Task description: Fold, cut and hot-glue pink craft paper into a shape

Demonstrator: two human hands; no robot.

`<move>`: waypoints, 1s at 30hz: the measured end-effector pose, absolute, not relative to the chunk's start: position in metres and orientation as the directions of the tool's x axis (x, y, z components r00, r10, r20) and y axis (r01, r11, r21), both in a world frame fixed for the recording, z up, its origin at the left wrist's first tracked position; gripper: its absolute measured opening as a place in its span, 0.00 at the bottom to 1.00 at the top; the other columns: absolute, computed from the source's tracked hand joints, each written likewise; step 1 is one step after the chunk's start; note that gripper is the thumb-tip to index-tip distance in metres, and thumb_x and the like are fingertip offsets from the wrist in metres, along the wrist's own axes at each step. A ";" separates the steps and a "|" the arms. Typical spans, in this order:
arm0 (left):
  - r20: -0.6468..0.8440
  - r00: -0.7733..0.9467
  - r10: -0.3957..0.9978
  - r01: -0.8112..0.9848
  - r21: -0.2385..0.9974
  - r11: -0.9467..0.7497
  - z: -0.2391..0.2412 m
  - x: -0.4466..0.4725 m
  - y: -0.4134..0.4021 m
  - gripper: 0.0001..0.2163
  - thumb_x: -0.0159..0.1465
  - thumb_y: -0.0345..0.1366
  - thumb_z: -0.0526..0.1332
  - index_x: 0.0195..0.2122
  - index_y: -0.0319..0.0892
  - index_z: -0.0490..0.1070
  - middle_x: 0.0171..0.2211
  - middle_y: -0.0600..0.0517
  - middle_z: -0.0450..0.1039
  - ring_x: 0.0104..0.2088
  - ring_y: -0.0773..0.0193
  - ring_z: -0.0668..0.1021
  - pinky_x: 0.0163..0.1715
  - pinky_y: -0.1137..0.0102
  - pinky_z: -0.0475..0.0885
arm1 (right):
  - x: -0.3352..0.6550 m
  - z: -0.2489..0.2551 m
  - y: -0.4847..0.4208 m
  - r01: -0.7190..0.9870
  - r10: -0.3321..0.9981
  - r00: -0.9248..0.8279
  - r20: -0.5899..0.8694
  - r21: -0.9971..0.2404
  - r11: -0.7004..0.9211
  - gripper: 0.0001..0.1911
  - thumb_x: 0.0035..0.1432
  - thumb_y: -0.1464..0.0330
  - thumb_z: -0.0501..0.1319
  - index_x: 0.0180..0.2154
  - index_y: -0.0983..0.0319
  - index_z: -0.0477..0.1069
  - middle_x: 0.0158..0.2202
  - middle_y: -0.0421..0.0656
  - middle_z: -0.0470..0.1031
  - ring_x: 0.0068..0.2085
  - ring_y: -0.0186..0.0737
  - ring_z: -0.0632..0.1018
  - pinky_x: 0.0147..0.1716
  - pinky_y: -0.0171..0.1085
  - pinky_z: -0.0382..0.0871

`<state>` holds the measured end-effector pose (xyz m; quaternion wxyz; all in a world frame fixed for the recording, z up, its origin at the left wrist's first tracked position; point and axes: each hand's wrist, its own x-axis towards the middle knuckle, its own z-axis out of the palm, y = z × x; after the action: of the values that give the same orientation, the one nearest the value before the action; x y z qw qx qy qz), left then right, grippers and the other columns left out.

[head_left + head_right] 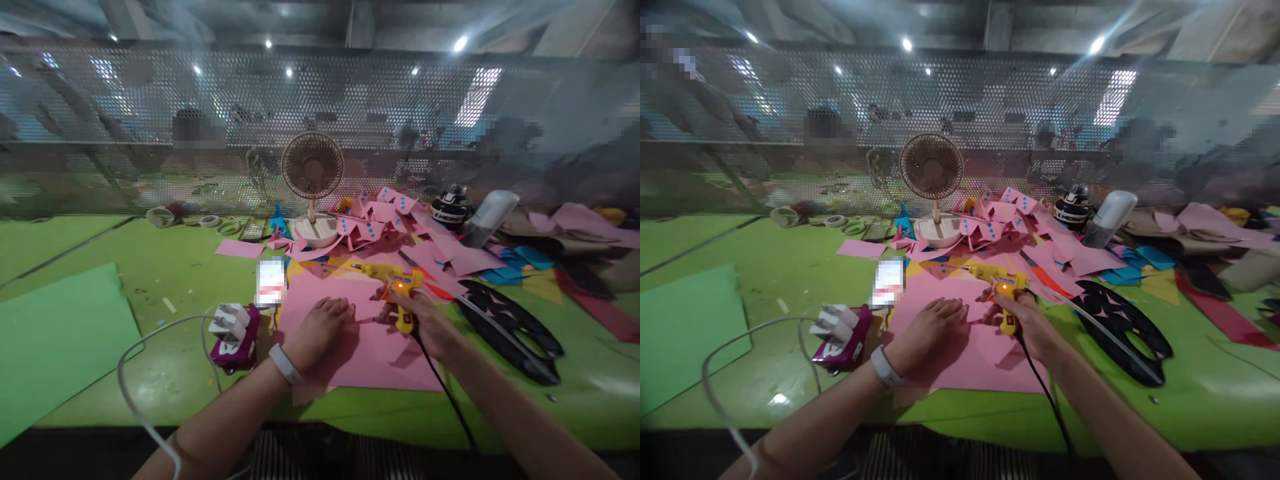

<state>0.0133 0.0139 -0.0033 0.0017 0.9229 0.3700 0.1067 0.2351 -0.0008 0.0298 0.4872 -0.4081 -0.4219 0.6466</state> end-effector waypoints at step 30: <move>0.209 0.607 0.767 0.732 0.228 -0.642 0.006 0.012 0.010 0.08 0.58 0.33 0.59 0.39 0.39 0.65 0.39 0.44 0.71 0.40 0.53 0.73 0.43 0.61 0.67 | 0.249 0.023 0.002 -0.040 0.958 -0.106 -0.267 -0.961 -0.272 0.21 0.48 0.54 0.69 0.39 0.62 0.77 0.28 0.43 0.78 0.31 0.38 0.77 0.27 0.33 0.70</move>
<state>0.0125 0.0100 0.0057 0.0595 0.8944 0.4190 0.1446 0.2493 0.0024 0.0232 0.4150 -0.5244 -0.4378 0.6010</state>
